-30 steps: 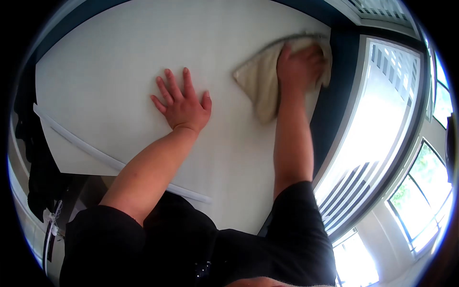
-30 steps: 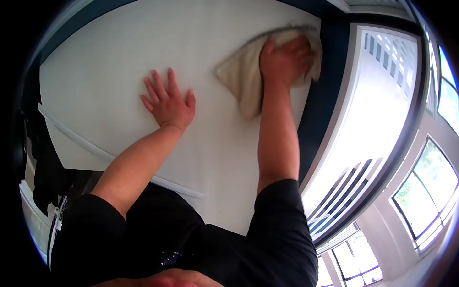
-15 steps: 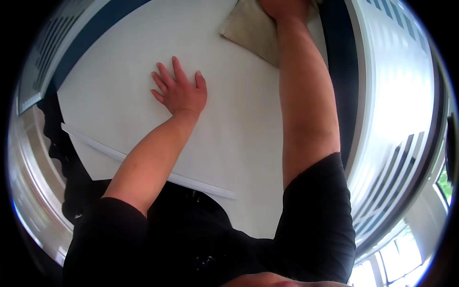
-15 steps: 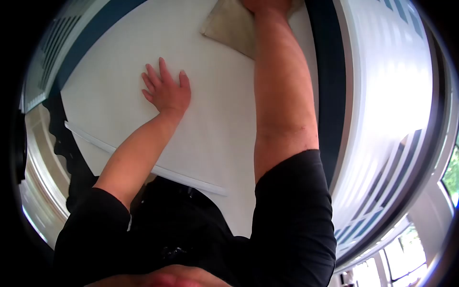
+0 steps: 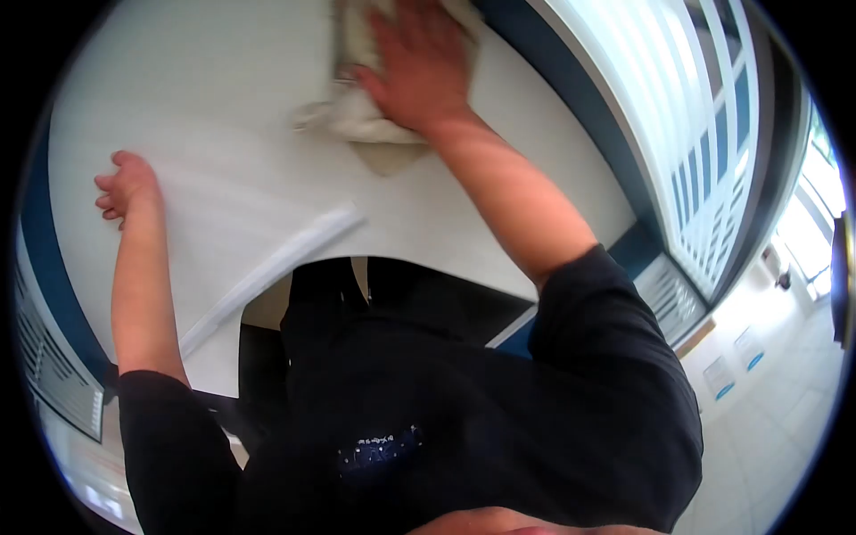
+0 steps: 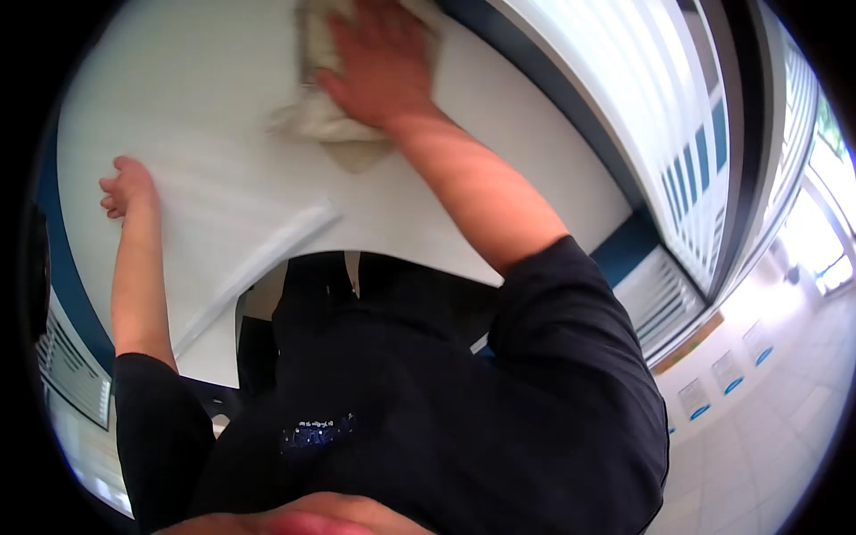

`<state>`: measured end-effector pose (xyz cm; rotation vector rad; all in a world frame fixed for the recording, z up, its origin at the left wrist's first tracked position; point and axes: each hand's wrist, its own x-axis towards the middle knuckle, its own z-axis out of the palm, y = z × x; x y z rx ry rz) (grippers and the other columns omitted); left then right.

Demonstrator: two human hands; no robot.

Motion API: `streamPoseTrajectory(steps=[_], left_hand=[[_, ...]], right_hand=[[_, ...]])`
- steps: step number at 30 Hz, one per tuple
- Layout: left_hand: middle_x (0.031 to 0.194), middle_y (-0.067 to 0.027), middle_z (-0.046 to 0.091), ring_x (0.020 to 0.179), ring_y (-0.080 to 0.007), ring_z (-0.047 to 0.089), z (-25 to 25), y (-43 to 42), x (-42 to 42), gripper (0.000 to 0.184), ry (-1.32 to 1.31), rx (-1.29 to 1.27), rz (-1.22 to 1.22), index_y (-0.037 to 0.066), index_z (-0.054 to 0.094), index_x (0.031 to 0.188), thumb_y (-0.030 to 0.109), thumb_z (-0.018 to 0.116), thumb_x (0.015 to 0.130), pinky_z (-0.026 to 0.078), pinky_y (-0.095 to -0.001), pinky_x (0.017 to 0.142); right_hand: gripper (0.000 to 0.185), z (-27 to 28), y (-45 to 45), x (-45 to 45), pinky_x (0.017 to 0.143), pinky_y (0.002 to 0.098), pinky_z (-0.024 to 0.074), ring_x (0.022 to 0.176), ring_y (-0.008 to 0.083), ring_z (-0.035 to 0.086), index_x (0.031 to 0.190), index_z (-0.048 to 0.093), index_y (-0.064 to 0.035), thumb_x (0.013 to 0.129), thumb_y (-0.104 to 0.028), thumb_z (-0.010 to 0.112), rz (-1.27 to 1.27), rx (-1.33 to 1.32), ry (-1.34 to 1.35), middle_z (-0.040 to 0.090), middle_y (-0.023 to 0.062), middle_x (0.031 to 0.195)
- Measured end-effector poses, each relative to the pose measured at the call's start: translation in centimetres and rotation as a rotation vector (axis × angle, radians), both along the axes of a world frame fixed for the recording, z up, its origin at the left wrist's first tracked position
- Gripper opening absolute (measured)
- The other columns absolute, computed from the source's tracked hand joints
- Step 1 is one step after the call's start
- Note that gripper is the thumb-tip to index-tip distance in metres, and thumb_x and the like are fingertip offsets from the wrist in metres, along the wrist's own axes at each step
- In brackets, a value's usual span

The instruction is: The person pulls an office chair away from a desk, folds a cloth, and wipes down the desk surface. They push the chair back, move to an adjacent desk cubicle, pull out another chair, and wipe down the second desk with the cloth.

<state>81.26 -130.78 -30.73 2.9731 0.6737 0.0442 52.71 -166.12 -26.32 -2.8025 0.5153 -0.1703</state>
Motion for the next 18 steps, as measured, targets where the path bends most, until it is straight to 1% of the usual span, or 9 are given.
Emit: streamPoseTrajectory(steps=[1,2,5,8,10,11,14,16,18], left_hand=[[0.159,-0.0255,0.034,0.145,-0.0460,0.030,-0.6,0.9,-0.2,0.081,-0.011,-0.025,-0.010,0.008,0.040,0.157,0.061,0.043,0.096,0.025,-0.0684,0.117],[0.159,-0.0264,0.034,0.146,-0.0463,0.029,-1.3,2.1,-0.2,0.081,-0.028,-0.048,-0.010,0.007,0.040,0.157,0.060,0.042,0.096,0.026,-0.0679,0.117],[0.157,-0.0284,0.034,0.145,-0.0472,0.029,0.5,0.7,1.4,0.082,0.014,-0.039,-0.017,0.005,0.038,0.158,0.059,0.042,0.096,0.027,-0.0658,0.118],[0.162,-0.0321,0.030,0.151,-0.0507,0.022,1.5,1.4,1.7,0.084,0.014,-0.045,-0.033,0.003,0.038,0.157,0.059,0.043,0.096,0.025,-0.0625,0.122],[0.165,-0.0332,0.025,0.154,-0.0522,0.019,-0.9,3.7,2.6,0.085,-0.038,-0.069,-0.044,0.003,0.035,0.160,0.059,0.042,0.096,0.022,-0.0633,0.123],[0.168,-0.0342,0.020,0.156,-0.0536,0.015,-1.3,4.9,3.8,0.086,-0.105,-0.080,-0.027,0.004,0.033,0.162,0.059,0.042,0.096,0.019,-0.0641,0.124],[0.171,-0.0348,0.013,0.157,-0.0552,0.013,-1.6,6.2,4.8,0.089,0.008,-0.015,-0.085,0.006,0.024,0.167,0.062,0.040,0.098,0.015,-0.0669,0.125],[0.169,-0.0336,0.019,0.156,-0.0532,0.020,1.8,6.6,4.4,0.091,0.132,0.107,-0.232,0.006,0.023,0.167,0.066,0.038,0.099,0.020,-0.0681,0.123],[0.165,-0.0301,0.032,0.153,-0.0471,0.031,3.3,10.1,4.5,0.087,0.293,0.187,-0.589,0.005,0.031,0.163,0.064,0.041,0.101,0.028,-0.0646,0.121]], right_hand=[[0.079,-1.4,0.2,-5.3,0.122,0.0593,0.0281,0.148,0.0490,0.036,0.150,0.054,-0.0104,0.088,-0.055,0.071,-0.086,-0.051,0.007,0.045,0.0231,0.158],[0.073,-1.3,0.6,-11.3,0.123,0.0590,0.0258,0.151,0.0456,0.033,0.151,0.055,-0.0191,0.087,-0.049,0.074,-0.189,-0.089,0.063,0.043,0.0179,0.161],[0.084,-1.2,-0.4,-26.6,0.126,0.0574,0.0219,0.154,0.0450,0.027,0.159,0.041,-0.0117,0.089,-0.041,0.078,-0.474,-0.142,0.286,0.035,0.0201,0.166],[0.082,-3.0,5.6,-38.0,0.128,0.0514,0.0222,0.158,0.0433,0.022,0.161,0.035,-0.0071,0.095,-0.036,0.074,-0.817,-0.164,0.383,0.025,0.0206,0.171],[0.079,-3.8,9.7,-41.5,0.127,0.0529,0.0255,0.156,0.0452,0.025,0.161,0.036,-0.0088,0.097,-0.037,0.072,-1.014,-0.161,0.359,0.027,0.0218,0.170],[0.079,-4.0,9.9,-41.4,0.127,0.0529,0.0255,0.156,0.0452,0.025,0.161,0.036,-0.0088,0.097,-0.037,0.072,-1.013,-0.156,0.332,0.027,0.0218,0.170],[0.074,-3.8,10.3,-41.9,0.124,0.0537,0.0297,0.153,0.0467,0.031,0.161,0.038,-0.0114,0.100,-0.039,0.067,-1.015,-0.190,0.254,0.029,0.0227,0.169],[0.067,-3.3,9.8,-41.1,0.122,0.0545,0.0331,0.150,0.0471,0.035,0.160,0.040,-0.0129,0.103,-0.040,0.061,-1.011,-0.229,0.327,0.031,0.0222,0.168],[0.066,-2.2,10.2,-40.1,0.122,0.0534,0.0343,0.150,0.0462,0.035,0.160,0.041,-0.0120,0.104,-0.043,0.058,-0.994,-0.264,0.334,0.033,0.0199,0.168]])
